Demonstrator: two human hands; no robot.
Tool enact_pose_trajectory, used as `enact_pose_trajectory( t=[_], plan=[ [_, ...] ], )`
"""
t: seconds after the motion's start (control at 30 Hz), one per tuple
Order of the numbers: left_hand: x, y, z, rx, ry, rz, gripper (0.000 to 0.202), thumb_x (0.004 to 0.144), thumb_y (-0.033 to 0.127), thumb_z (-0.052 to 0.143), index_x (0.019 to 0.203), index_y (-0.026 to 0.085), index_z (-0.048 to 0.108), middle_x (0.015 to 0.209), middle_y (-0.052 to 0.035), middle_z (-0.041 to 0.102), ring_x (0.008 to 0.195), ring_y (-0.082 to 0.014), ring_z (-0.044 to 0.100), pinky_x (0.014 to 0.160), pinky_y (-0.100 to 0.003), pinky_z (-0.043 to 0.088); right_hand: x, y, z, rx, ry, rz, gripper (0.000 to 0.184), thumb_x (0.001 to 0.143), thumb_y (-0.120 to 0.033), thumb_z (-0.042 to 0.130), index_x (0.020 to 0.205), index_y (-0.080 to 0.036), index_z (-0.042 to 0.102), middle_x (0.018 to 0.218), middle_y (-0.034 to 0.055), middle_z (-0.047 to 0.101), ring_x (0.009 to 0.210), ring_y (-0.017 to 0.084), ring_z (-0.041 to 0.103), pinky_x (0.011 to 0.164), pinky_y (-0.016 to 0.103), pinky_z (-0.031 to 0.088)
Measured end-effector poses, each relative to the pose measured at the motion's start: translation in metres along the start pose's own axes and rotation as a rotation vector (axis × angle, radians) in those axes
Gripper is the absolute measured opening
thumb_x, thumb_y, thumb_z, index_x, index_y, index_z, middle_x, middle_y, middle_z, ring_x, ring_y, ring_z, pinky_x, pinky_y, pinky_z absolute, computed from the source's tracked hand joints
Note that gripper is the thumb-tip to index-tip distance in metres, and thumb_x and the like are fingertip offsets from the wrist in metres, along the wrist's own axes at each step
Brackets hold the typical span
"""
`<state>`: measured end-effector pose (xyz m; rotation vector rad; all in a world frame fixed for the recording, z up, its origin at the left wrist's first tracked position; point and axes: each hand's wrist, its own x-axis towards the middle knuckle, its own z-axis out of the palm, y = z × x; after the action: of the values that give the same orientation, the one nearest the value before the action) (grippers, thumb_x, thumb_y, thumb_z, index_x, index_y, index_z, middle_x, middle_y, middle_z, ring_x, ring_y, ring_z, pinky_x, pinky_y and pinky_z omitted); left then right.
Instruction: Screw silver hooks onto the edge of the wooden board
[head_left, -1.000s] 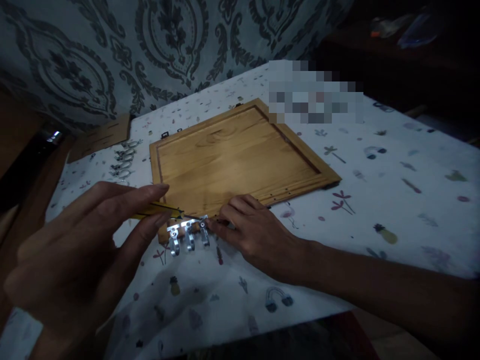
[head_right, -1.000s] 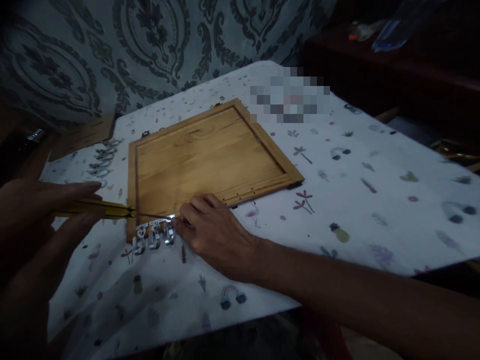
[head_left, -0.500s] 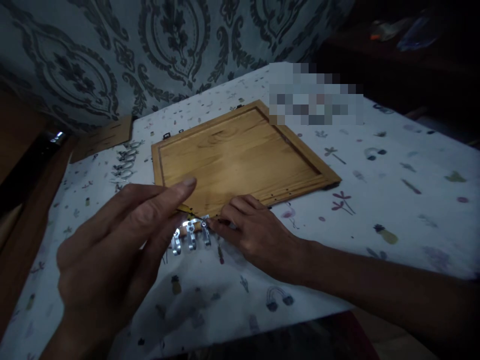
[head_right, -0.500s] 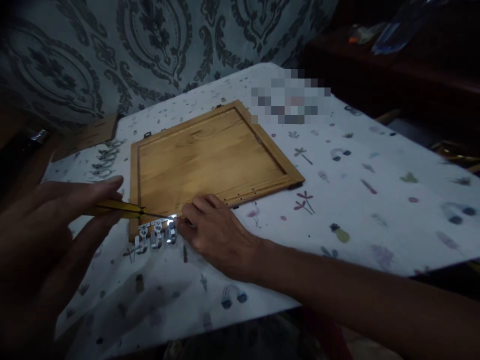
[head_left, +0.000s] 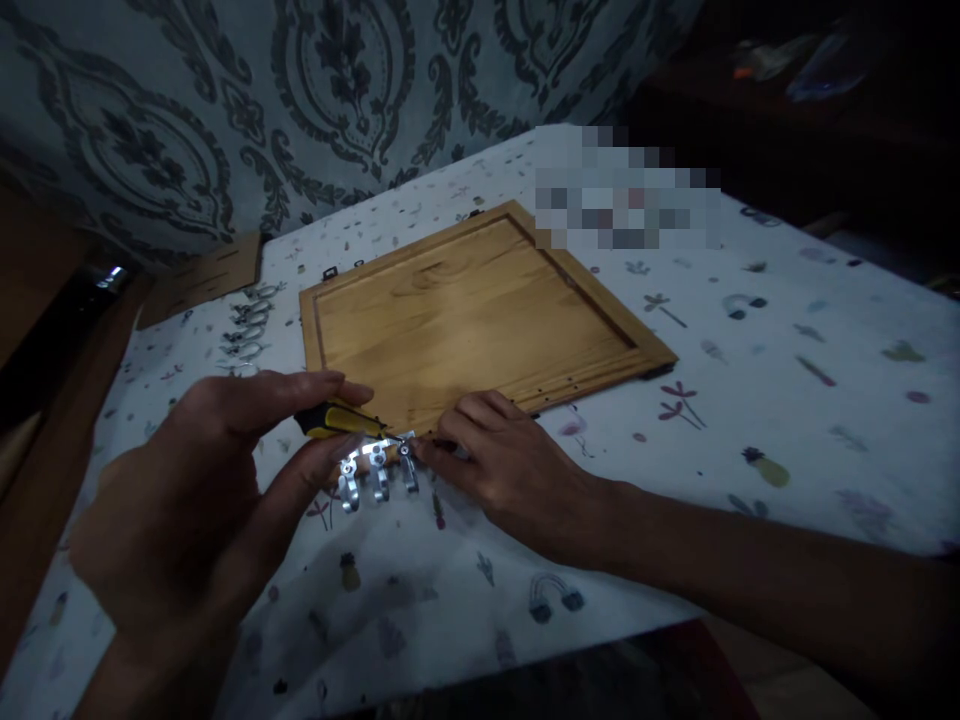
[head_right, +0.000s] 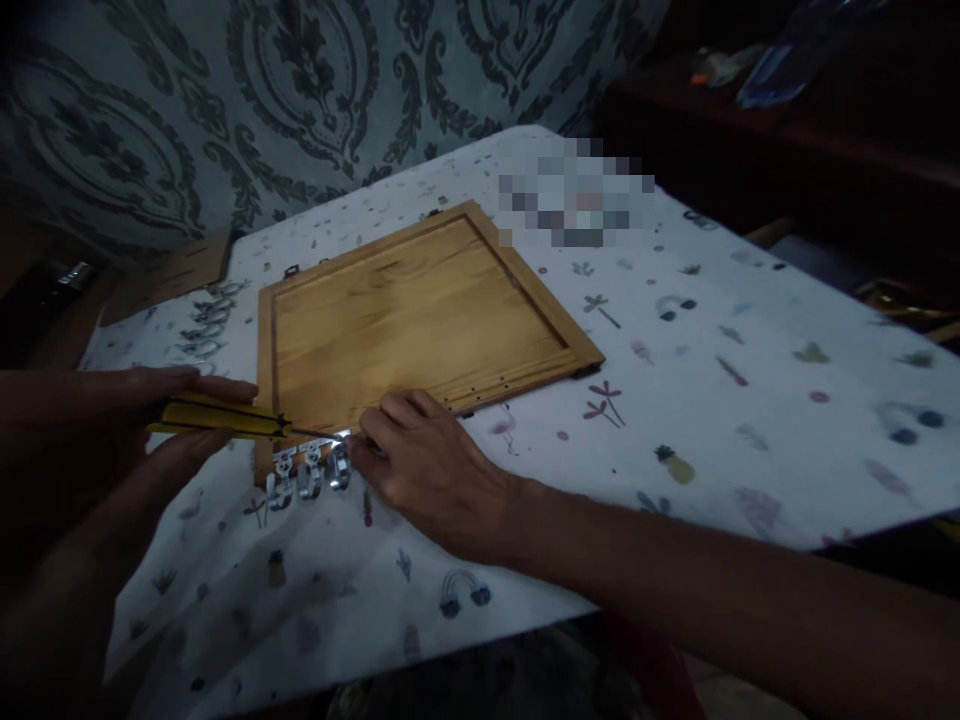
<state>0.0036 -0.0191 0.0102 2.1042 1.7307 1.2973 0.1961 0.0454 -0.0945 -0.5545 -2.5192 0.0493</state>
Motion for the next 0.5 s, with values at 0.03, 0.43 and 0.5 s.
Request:
enact_pose_trajectory(
  t=[0.03, 0.43, 0.5],
  plan=[
    [0.0003, -0.0012, -0.0001, -0.029, -0.016, 0.014, 0.027, 0.077, 0.023, 0.075, 0.103, 0.026, 0.070, 0.095, -0.0001, 0.074, 0.084, -0.0221, 0.073, 0.075, -0.036, 0.065, 0.0001, 0.0000, -0.0002, -0.002, 0.003, -0.003, 0.018, 0.097, -0.013, 0.046, 0.101, -0.015, 0.064, 0.087, 0.0069, 0.061, 0.084, 0.020, 0.046, 0.076, 0.035, 0.036],
    [0.0016, -0.0007, 0.0002, -0.097, -0.020, 0.103, 0.031, 0.074, 0.015, 0.075, 0.103, 0.027, 0.072, 0.096, 0.0024, 0.075, 0.084, -0.0182, 0.071, 0.078, -0.032, 0.062, -0.0011, 0.0001, 0.0029, -0.001, 0.002, 0.009, 0.016, 0.096, -0.012, 0.049, 0.101, -0.015, 0.064, 0.089, 0.0060, 0.061, 0.086, 0.020, 0.046, 0.077, 0.035, 0.035],
    [0.0026, -0.0017, -0.0014, -0.082, 0.031, 0.082, 0.033, 0.071, 0.015, 0.077, 0.102, 0.028, 0.073, 0.095, 0.0026, 0.075, 0.083, -0.0185, 0.071, 0.077, -0.033, 0.061, -0.0003, -0.0001, 0.0018, -0.005, 0.001, 0.009, 0.018, 0.097, -0.012, 0.047, 0.100, -0.015, 0.064, 0.087, 0.0058, 0.061, 0.084, 0.020, 0.046, 0.076, 0.034, 0.035]
  ],
)
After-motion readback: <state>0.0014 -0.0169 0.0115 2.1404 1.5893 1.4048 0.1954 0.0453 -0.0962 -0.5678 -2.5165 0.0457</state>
